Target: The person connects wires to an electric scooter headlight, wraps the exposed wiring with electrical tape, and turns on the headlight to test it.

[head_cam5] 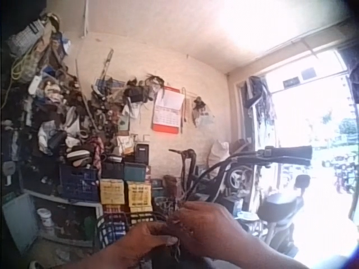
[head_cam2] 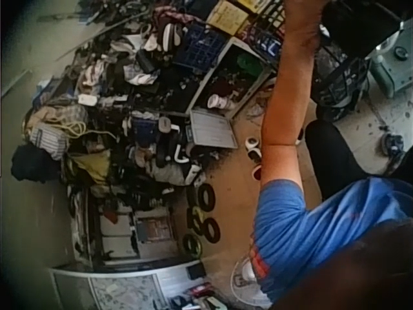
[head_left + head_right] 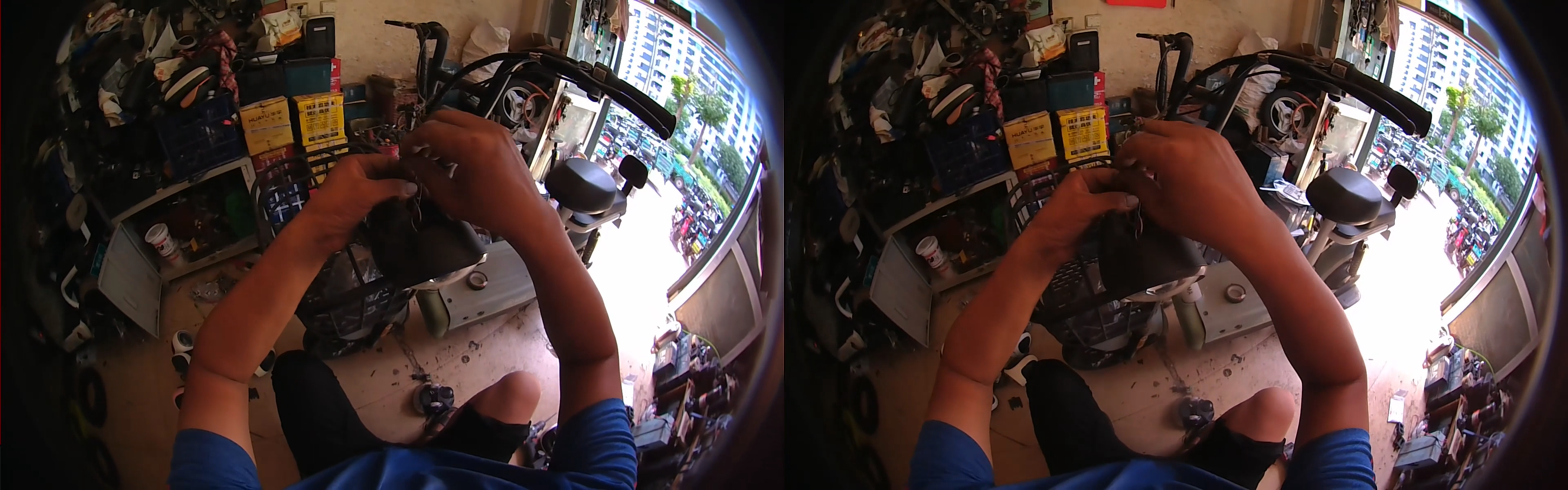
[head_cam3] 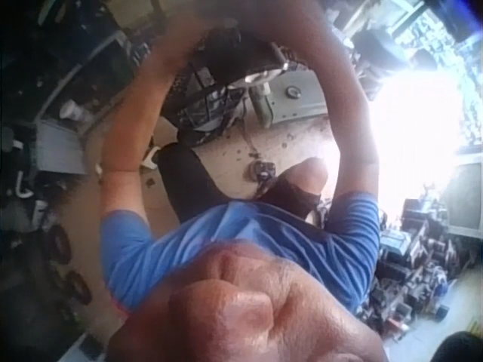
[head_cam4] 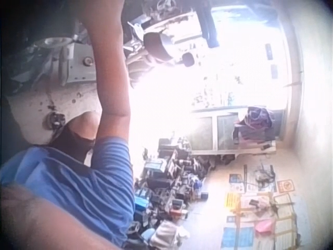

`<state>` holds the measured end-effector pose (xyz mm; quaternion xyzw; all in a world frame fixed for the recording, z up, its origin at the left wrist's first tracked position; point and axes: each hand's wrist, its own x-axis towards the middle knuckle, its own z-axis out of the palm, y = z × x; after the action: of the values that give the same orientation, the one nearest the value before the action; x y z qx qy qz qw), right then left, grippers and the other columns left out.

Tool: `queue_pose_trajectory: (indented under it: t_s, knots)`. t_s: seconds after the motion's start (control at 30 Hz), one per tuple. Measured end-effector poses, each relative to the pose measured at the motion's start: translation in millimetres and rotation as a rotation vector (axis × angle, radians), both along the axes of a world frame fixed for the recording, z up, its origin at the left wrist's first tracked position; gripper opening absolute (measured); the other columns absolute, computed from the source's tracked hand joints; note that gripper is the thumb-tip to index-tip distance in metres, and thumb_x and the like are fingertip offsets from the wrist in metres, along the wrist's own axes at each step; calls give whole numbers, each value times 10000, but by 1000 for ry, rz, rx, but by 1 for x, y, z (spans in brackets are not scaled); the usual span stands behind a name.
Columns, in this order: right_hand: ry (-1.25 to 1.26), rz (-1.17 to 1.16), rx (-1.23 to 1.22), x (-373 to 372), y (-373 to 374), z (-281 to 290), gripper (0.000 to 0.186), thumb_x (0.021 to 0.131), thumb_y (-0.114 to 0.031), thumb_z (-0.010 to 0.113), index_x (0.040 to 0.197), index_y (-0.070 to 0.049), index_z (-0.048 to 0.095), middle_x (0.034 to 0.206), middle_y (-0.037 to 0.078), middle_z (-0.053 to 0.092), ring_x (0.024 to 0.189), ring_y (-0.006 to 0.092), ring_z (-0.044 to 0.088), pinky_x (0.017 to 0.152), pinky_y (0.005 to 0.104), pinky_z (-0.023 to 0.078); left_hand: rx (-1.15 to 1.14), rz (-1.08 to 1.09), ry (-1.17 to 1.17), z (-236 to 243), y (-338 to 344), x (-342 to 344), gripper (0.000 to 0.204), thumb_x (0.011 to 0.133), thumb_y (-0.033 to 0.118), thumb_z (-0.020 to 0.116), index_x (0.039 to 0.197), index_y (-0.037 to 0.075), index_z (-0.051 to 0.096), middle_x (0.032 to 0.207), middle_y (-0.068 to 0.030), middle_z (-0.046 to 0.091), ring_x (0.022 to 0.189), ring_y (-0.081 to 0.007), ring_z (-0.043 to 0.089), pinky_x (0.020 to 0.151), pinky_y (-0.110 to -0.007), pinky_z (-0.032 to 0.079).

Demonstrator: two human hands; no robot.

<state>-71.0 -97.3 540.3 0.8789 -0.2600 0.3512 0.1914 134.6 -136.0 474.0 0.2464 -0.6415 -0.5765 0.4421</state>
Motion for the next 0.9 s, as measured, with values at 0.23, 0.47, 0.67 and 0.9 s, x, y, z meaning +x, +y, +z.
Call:
queue_pose_trajectory:
  t_s: [0.23,0.47,0.67,0.9]
  knots:
    - [-775,43,565,-26,-8,-54,228,923,-160,782,1101,-19,793,818,75,771,684,105,693,599,253,524,94,-54,67,-2,1,-5,211,920,67,700,1126,21,706,1014,-62,733,879,-152,713,768,-296,591]
    - [-921,45,873,-34,-10,-61,290,906,-210,814,1081,20,787,812,52,753,696,72,645,655,222,509,81,-26,57,2,6,-7,191,927,69,702,1116,46,709,999,-66,735,846,-154,713,738,-297,590]
    - [-782,68,851,-38,-12,-53,297,899,-209,808,1076,28,786,842,68,758,727,94,656,683,242,516,105,-12,17,6,9,-10,216,909,107,741,1115,54,708,994,-65,734,831,-151,710,727,-296,581]
    - [-654,-4,1051,-34,-17,-38,315,891,-223,783,1105,8,775,945,76,772,862,132,697,846,283,534,114,-3,-4,9,9,-10,255,897,139,750,1127,43,696,987,-66,731,830,-152,698,748,-290,572]
